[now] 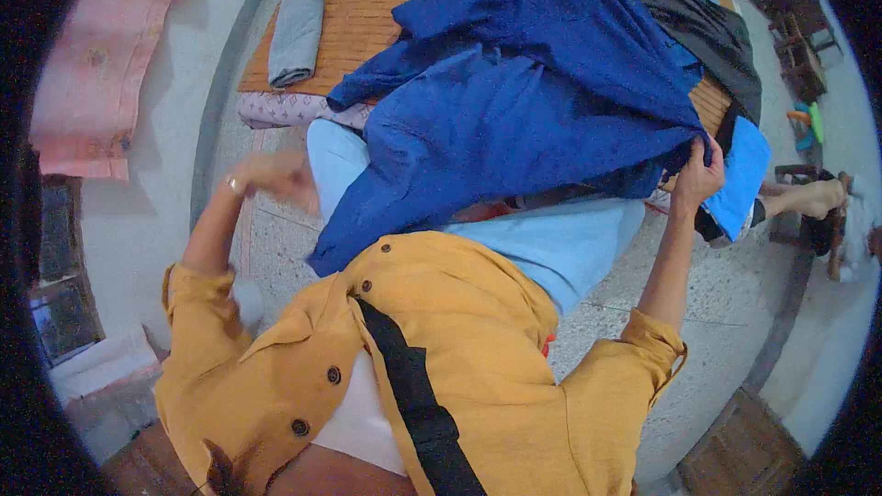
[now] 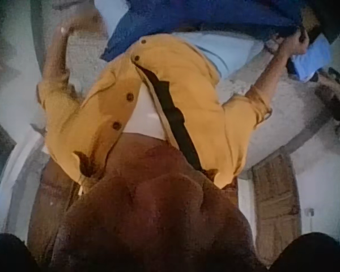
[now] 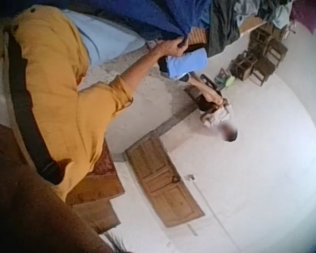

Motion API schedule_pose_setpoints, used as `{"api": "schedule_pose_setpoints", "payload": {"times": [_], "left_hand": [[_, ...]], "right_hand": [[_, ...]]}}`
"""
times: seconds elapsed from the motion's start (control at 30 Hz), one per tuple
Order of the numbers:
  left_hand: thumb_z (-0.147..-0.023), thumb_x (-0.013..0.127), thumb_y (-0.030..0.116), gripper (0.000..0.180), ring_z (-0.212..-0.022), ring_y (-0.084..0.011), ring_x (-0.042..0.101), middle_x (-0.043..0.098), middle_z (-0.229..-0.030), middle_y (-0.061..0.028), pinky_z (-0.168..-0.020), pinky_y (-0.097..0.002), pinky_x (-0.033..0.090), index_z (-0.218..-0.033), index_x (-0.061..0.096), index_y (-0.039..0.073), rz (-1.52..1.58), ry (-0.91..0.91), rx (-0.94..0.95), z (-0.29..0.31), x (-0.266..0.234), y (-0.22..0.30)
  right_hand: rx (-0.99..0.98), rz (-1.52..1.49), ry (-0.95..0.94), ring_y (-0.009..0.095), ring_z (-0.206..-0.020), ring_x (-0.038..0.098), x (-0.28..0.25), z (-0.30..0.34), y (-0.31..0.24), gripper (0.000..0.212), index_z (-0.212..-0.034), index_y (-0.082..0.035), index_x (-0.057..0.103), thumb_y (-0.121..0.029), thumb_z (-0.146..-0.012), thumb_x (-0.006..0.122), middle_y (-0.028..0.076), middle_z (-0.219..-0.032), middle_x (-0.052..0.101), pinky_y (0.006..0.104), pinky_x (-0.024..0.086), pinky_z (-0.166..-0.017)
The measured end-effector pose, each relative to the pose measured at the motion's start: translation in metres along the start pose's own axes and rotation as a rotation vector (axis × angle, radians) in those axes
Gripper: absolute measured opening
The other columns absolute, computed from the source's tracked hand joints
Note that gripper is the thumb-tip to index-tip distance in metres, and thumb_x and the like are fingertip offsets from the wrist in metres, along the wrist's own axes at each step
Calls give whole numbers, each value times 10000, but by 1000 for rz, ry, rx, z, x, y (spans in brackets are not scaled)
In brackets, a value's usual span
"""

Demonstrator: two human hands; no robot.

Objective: The person folds a blue long-sleeved shirt and a pair of dark grey trousers on a bamboo mat. They smooth out the fabric, fold the sleeves and legs, and stack the items neatly.

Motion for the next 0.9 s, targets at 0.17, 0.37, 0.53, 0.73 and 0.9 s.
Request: {"api": "schedule_pose_setpoints", "payload": {"times": [0.17,0.37,0.53,0.73,0.9], "left_hand": [[-694,749,273,487,-807,-286,632,660,-874,-131,-728,-345,497,-1101,589,58,-125,1275,188,-100,-85,-30],[-723,601,146,315,-908,-371,591,626,-907,-218,-824,-441,456,-1031,638,91,-126,949,-32,-144,-128,-36],[-868,490,278,299,-843,-234,596,630,-1004,-127,-703,-331,464,-976,629,37,353,1278,263,6,-204,-56],[-824,571,264,306,-948,-184,578,615,-1052,-64,-845,-338,471,-1062,593,72,422,1696,233,277,-72,-182],[-791,593,296,285,-853,-162,564,602,-931,-52,-781,-321,465,-966,614,71,750,1324,-238,286,65,-213]], "right_hand": [[32,-2,42,96,-769,564,4,0,-9,144,-934,20,651,-74,-826,635,37,-859,642,231,455,-707],[-24,7,1,92,-772,553,-1,-3,-9,157,-951,13,647,-93,-837,634,25,-865,635,219,445,-710],[7,23,4,97,-778,566,-3,-1,-20,155,-946,21,649,-76,-827,632,35,-872,643,232,454,-727],[-20,109,40,96,-789,565,8,-1,-11,169,-952,23,650,-86,-824,640,39,-881,647,231,454,-732],[-19,41,1,97,-795,570,3,4,-9,175,-962,15,656,-96,-828,639,33,-892,653,225,452,-734]]}}
Point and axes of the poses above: each hand's wrist, its own z-axis away from the middle knuckle, its own x-axis out of the palm, y = z × x, the point moved 3 cm from there along -z, towards the middle knuckle
